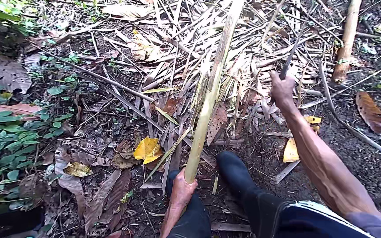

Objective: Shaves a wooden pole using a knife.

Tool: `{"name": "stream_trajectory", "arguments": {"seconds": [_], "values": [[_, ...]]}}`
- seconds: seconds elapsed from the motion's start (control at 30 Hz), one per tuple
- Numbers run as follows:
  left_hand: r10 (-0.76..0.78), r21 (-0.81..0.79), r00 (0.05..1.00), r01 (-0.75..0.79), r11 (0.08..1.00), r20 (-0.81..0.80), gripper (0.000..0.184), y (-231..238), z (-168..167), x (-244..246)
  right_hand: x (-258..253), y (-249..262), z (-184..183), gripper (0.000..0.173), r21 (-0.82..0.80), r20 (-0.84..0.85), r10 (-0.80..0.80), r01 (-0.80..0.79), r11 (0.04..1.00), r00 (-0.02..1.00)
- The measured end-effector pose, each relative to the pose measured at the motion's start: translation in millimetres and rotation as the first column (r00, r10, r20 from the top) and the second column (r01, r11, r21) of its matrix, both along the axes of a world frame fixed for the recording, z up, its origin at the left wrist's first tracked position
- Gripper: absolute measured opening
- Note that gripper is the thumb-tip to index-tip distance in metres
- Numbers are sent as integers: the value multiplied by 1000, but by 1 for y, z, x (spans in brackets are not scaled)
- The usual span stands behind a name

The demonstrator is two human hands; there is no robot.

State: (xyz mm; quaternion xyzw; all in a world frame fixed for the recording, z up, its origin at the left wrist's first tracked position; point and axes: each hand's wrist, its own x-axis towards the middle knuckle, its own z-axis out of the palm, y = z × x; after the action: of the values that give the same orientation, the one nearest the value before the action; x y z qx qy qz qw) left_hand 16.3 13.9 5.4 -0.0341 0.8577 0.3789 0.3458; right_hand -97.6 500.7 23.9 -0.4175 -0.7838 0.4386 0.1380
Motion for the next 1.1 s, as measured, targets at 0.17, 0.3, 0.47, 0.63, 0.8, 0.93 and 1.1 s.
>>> {"name": "stream_trajectory", "arguments": {"seconds": [0.17,0.3,0.47,0.63,0.8,0.93,1.1], "values": [[-57,-25,998,57,998,-12,43,1,1,-1,122,-43,5,30,241,317,567,-643,727,761],[-68,24,997,67,997,42,45,-3,-6,-4,122,-81,9,55,258,435,615,-746,614,658],[-49,14,999,49,999,20,44,-5,-6,-6,111,-102,5,62,292,515,713,-880,376,476],[-63,0,998,63,998,-2,45,-4,-6,-5,117,-106,8,62,290,542,726,-905,312,424],[-84,42,996,82,996,31,46,-7,-7,-7,114,-92,6,62,328,518,655,-835,442,550],[-67,40,997,65,997,38,46,-9,-10,-9,120,-109,5,66,316,537,758,-922,225,370],[-70,41,996,68,997,55,45,-8,-8,-9,83,-56,11,68,344,557,576,-797,497,599]]}}
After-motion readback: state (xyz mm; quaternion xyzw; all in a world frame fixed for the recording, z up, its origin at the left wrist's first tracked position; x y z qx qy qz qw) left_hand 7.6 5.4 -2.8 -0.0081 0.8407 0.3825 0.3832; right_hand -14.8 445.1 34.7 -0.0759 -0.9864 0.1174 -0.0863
